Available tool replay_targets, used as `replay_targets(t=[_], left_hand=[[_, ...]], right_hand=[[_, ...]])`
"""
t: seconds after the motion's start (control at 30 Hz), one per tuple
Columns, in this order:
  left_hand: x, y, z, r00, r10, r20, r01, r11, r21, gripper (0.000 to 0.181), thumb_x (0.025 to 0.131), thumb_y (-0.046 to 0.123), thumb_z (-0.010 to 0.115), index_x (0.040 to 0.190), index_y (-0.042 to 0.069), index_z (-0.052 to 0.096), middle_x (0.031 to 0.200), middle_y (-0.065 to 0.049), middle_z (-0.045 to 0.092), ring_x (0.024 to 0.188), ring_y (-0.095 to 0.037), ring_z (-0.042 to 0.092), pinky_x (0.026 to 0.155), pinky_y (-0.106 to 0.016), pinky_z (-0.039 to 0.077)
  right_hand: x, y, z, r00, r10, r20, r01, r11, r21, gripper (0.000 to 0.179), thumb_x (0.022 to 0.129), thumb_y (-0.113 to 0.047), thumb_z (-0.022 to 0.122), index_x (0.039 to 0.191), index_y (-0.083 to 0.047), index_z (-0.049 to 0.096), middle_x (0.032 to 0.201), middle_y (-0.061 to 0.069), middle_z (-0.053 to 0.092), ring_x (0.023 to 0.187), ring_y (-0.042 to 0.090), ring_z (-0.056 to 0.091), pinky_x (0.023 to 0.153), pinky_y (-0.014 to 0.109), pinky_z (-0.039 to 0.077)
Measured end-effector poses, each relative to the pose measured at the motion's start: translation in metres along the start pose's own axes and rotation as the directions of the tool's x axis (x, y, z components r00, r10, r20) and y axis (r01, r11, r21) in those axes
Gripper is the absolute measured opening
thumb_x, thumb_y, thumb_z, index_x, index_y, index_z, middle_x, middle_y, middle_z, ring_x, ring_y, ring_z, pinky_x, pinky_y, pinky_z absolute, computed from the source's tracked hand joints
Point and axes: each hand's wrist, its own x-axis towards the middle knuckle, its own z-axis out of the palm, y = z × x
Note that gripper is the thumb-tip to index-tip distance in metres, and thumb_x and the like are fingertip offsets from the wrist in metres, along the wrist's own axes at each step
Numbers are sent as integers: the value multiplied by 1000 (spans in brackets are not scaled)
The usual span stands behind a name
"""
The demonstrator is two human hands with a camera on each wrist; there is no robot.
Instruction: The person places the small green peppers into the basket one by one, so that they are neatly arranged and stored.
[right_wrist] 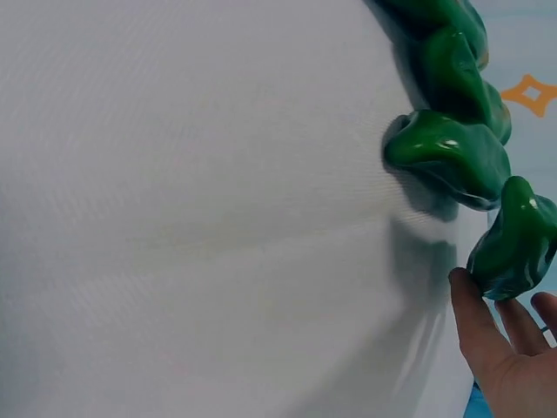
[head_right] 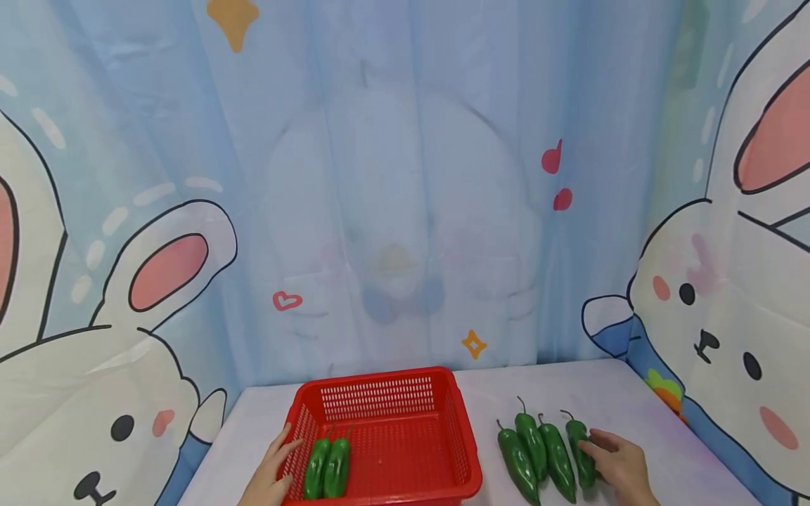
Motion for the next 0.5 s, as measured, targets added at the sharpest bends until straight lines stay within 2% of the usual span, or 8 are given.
replay_targets(t=[0.13, 0.23, 0.37, 0.43, 0.5], left_hand=[[0, -1, 0, 1000, 8, -5, -8, 1000, -1, 61, 77, -5, 56, 138, -4, 52, 158, -24, 20, 140, -53, 23, 99, -66, 37], [0, -2, 0, 1000, 10, -7, -10, 1000, -6, 62, 77, -4, 56, 138, -3, 52, 159, -24, 20, 140, -52, 23, 99, -66, 37], [0, -2, 2, 1000, 23, -18, -23, 1000, -2, 62, 76, -4, 56, 137, -4, 52, 158, -24, 21, 140, -52, 24, 98, -66, 38], [0, -3, 2, 999, 31, -25, -31, 1000, 4, 61, 76, -5, 56, 137, -4, 53, 158, -24, 21, 140, -52, 24, 98, -66, 38], [-1, -4, 3, 999, 35, -28, -35, 999, 6, 61, 76, -4, 56, 136, -5, 53, 158, -25, 21, 139, -53, 24, 99, -66, 38]], right_hand=[[-14, -12, -5, 999, -35, -8, 35, 999, 18, 69, 87, -21, 73, 139, 14, 44, 140, 38, 40, 118, 52, 49, 62, 39, 57], [-23, -22, -9, 998, -63, -13, 63, 997, 31, 68, 87, -20, 73, 137, 16, 45, 138, 38, 42, 108, 49, 57, 63, 40, 58], [-32, -31, -14, 996, -90, -6, 90, 994, 55, 67, 86, -18, 73, 135, 18, 45, 130, 39, 49, 82, 31, 67, 68, 42, 59], [-35, -35, -15, 995, -99, 0, 99, 993, 64, 67, 86, -18, 73, 135, 18, 45, 126, 39, 52, 76, 22, 66, 68, 42, 59], [-37, -38, -16, 995, -101, 1, 101, 992, 71, 68, 86, -18, 73, 136, 18, 44, 125, 39, 53, 75, 20, 66, 67, 41, 59]])
